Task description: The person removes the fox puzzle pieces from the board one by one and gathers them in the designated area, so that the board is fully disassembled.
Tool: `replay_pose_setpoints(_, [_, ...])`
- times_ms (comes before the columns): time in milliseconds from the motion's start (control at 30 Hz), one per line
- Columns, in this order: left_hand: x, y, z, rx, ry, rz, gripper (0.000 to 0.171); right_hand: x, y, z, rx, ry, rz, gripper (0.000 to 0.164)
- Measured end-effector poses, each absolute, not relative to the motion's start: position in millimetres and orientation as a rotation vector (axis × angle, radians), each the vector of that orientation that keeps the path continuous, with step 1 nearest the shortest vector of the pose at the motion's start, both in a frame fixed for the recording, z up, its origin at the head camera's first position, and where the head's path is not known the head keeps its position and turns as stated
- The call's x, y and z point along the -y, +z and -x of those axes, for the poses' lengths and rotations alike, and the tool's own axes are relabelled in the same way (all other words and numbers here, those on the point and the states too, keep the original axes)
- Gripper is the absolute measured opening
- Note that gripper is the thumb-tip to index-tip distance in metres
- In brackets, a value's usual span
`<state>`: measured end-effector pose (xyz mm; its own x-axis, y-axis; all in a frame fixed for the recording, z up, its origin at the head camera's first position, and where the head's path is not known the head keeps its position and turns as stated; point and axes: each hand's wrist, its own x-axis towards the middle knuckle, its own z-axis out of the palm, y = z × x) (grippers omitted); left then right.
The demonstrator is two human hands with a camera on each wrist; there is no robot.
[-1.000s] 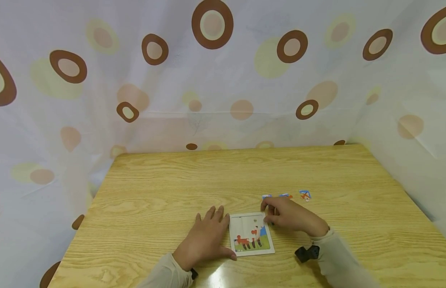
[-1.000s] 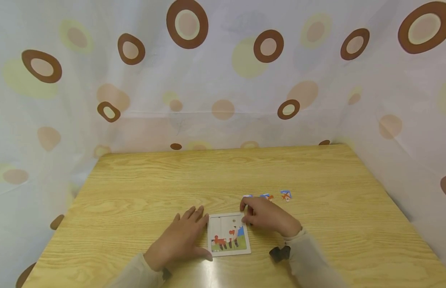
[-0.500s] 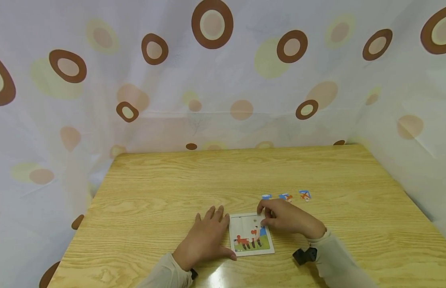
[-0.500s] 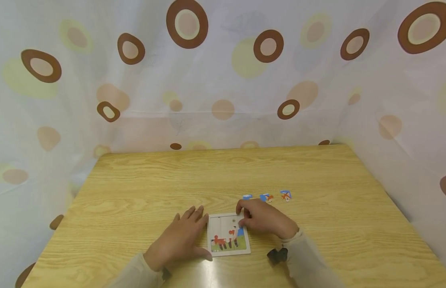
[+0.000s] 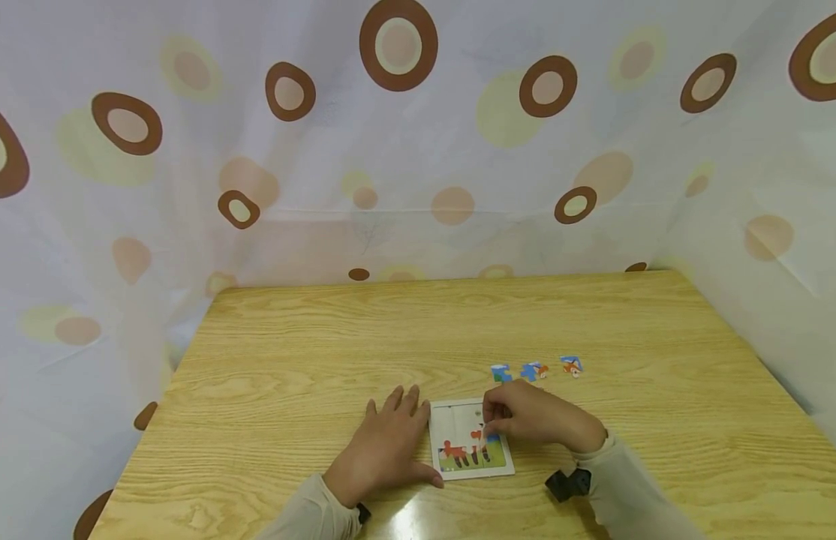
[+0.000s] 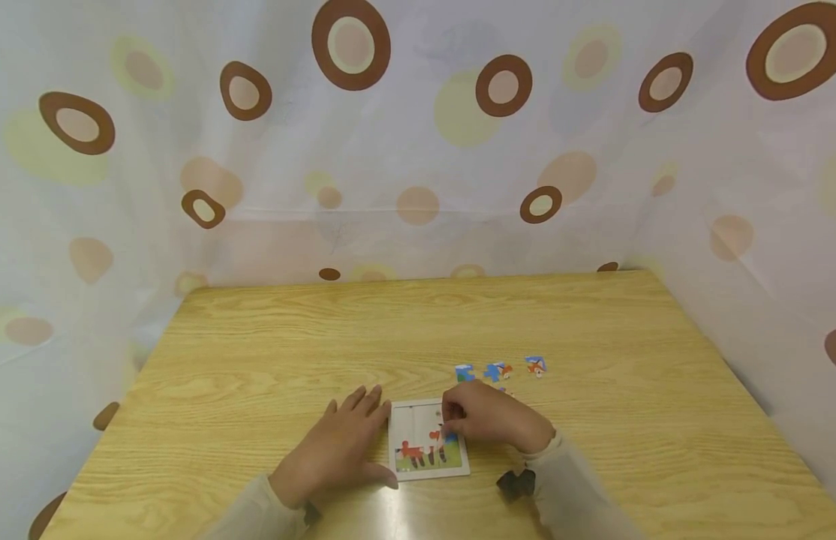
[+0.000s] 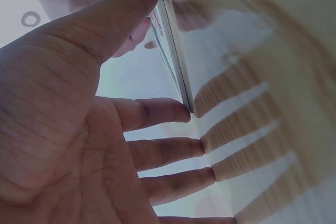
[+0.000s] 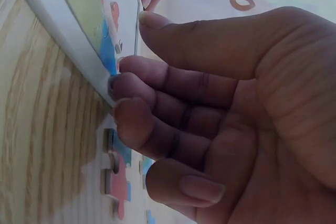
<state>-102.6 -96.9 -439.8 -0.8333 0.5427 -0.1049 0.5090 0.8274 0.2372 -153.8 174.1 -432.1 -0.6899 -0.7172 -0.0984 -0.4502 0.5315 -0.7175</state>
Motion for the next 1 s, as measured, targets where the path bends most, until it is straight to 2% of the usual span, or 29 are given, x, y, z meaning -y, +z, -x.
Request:
replay_pose_setpoints(300, [97.7, -440.9, 103.1, -2.845, 0.302, -0.821, 0.108, -172.4, -429.0, 150.5, -2.369, -0.933, 0.953, 0.014])
replay_pose_setpoints(667, [96.8, -436.7, 102.2, -2.836, 0.302, -0.820, 0.108, -163.4, -427.9, 140.1, -2.479, -0.830, 0.893, 0.030])
replay_pose_setpoints(1000, [96.0, -435.3, 101.7, -2.834, 0.295, -0.815, 0.108, -160.5, -426.3, 141.1, -2.432, -0.909, 0.883, 0.029])
